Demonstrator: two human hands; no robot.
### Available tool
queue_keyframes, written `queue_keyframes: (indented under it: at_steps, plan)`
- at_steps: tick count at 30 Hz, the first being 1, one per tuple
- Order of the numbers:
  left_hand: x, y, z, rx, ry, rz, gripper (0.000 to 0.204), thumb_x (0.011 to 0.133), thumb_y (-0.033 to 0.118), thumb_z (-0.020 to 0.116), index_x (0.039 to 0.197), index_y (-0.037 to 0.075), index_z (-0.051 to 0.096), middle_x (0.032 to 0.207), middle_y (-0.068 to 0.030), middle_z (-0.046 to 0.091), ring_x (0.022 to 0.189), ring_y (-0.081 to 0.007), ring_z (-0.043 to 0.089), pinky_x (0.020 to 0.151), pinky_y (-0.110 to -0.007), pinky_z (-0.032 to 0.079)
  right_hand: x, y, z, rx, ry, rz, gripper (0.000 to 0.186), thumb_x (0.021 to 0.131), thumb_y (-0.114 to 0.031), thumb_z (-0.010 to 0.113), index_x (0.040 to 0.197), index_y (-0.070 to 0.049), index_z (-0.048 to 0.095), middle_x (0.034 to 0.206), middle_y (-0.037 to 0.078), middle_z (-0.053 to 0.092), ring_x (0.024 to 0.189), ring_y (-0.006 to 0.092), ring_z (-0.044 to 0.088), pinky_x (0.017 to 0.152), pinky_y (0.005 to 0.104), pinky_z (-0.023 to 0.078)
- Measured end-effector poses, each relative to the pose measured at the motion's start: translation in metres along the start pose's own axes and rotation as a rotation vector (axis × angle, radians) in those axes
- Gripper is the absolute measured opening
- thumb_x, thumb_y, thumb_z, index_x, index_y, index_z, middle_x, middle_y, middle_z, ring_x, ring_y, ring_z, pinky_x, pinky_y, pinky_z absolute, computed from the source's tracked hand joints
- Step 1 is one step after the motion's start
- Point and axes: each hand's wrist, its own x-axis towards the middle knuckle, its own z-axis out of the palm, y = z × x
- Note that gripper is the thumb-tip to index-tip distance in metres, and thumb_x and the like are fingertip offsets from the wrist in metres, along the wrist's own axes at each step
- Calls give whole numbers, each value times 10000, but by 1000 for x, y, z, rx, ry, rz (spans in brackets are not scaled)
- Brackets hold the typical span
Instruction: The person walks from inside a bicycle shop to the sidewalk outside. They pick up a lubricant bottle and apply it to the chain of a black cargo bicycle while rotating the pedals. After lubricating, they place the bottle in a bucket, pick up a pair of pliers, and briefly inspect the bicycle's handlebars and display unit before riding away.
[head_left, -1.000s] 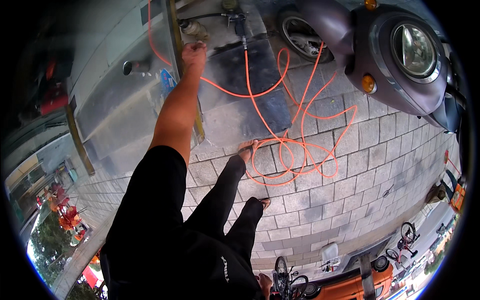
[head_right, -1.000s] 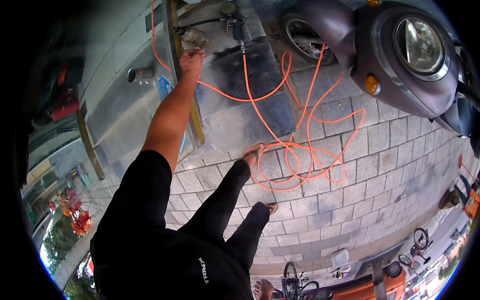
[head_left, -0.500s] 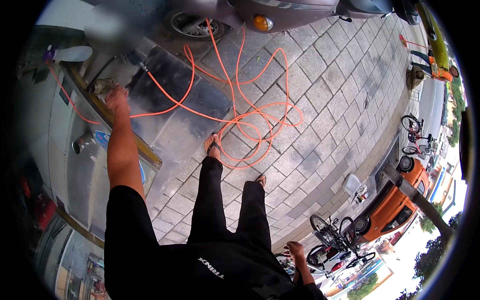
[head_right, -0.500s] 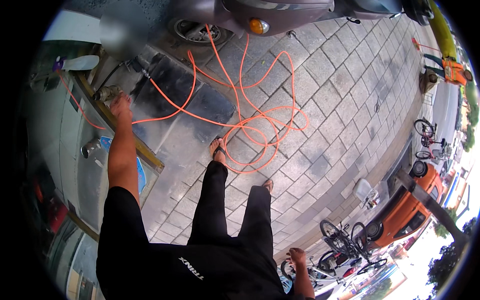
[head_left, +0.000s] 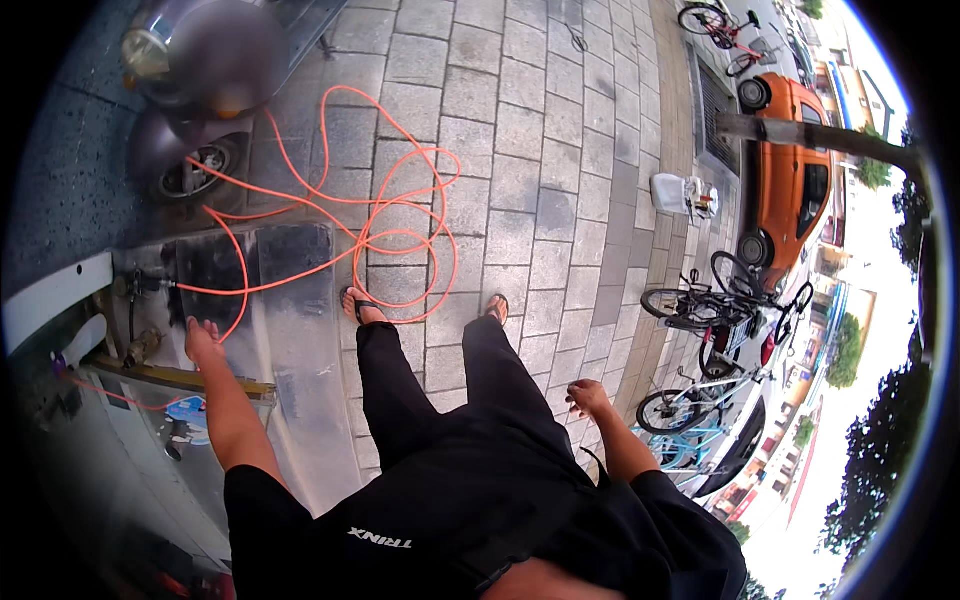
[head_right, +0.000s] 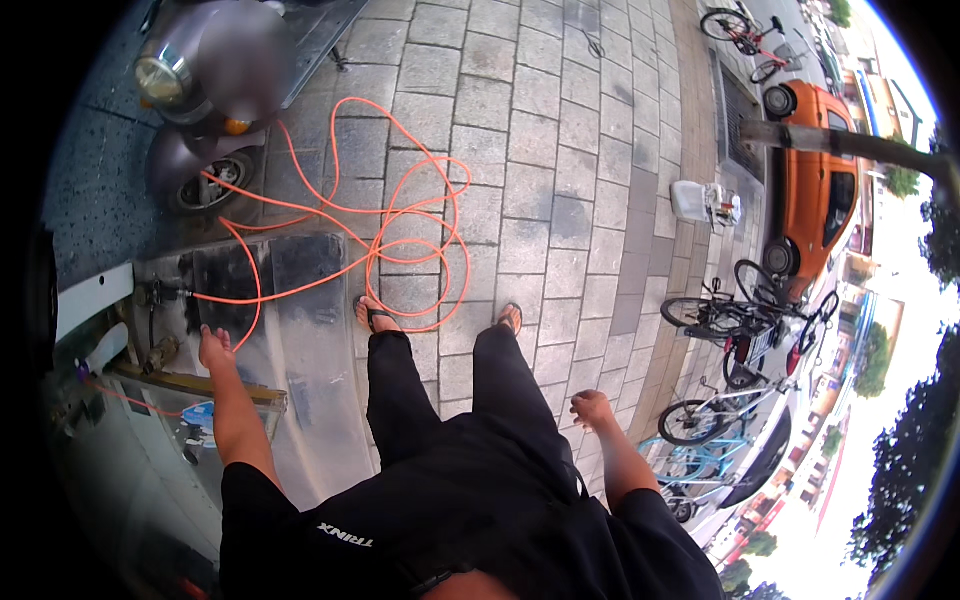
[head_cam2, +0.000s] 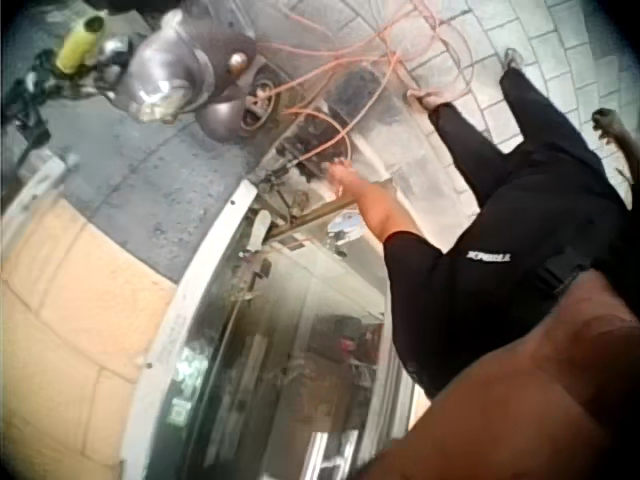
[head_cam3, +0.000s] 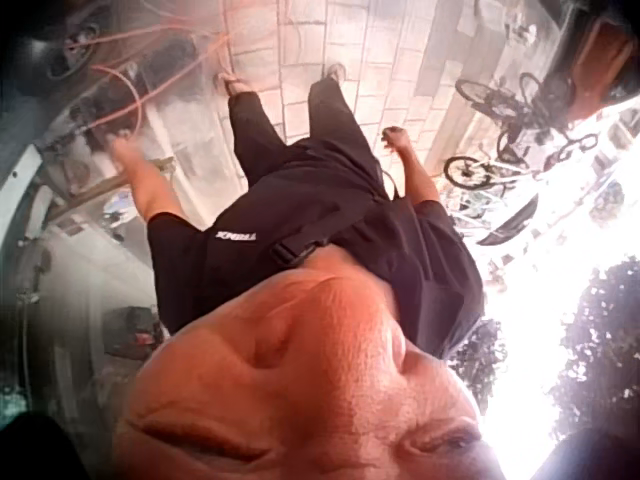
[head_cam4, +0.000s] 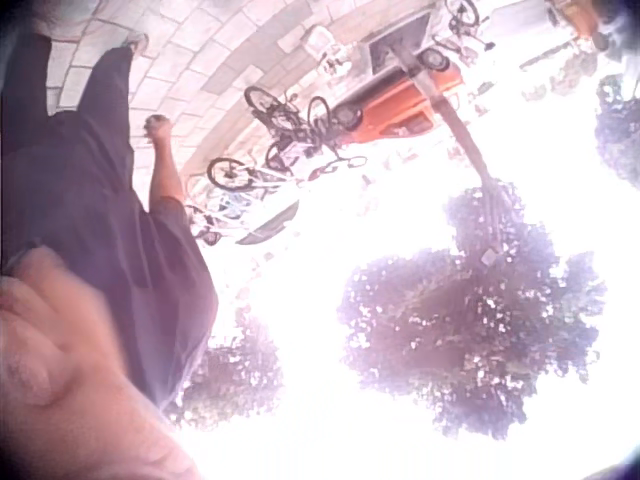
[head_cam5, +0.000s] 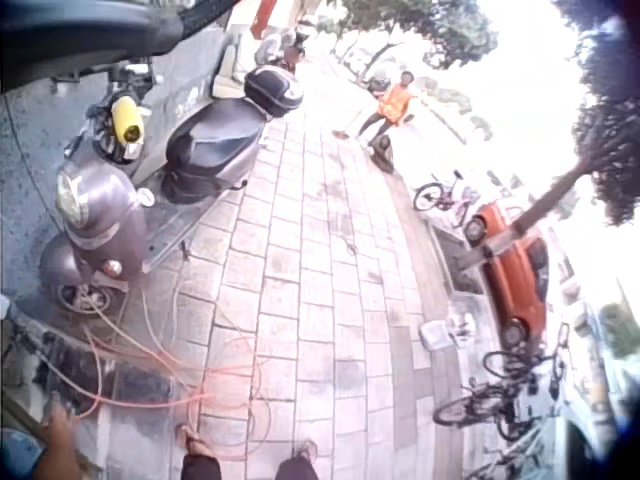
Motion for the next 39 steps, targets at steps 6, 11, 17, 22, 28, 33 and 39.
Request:
queue_keyframes:
  at_steps: [6,11,17,22,28,33,39]
  plan:
    - [-177,-87,39,335,-187,6,396,995,386,688,1272,108,630,1001,-68,675,877,-206,697,661,-326,557,52,48,-18,143,-50,-114,271,898,-207,585,995,-2,734,822,90,737,617,188,713,476,338,542]
    - [-307,-133,45,518,-358,95,336,999,380,673,1210,126,609,1031,-42,639,824,-201,671,625,-347,534,134,123,-31,378,-78,-158,288,883,-214,608,1025,2,735,809,120,744,639,206,731,487,342,553]
    - [-450,-187,95,933,-451,243,328,995,337,668,1178,76,593,1014,-95,643,766,-224,664,546,-391,528,199,209,-69,765,-93,-45,238,937,-187,609,1094,-33,701,858,88,734,593,167,679,444,305,501]
    - [-586,-247,172,1266,-705,410,377,984,370,653,1191,55,654,1106,-102,669,815,-250,692,583,-385,547,235,247,-115,1008,-79,142,239,928,-144,589,1125,-38,674,884,100,732,581,188,670,433,331,494]
    - [-659,-311,246,1563,-835,448,316,968,299,691,1157,47,677,913,-90,707,735,-198,678,630,-388,577,278,238,-185,947,-77,104,254,906,-161,590,1085,-23,706,873,111,737,582,196,686,451,338,515]
    - [-707,-373,346,2087,-1142,823,351,950,286,703,1127,-14,663,864,-121,691,708,-221,670,604,-396,569,330,245,-236,980,-37,75,266,909,-194,614,1076,-12,712,868,93,734,580,173,685,438,312,487]
    - [-881,-472,546,1797,-1122,798,525,896,324,739,1205,-94,666,913,-205,729,729,-281,704,639,-395,573,352,244,-345,1092,-81,261,264,915,-184,589,1089,-28,712,832,83,722,575,175,673,457,322,502]
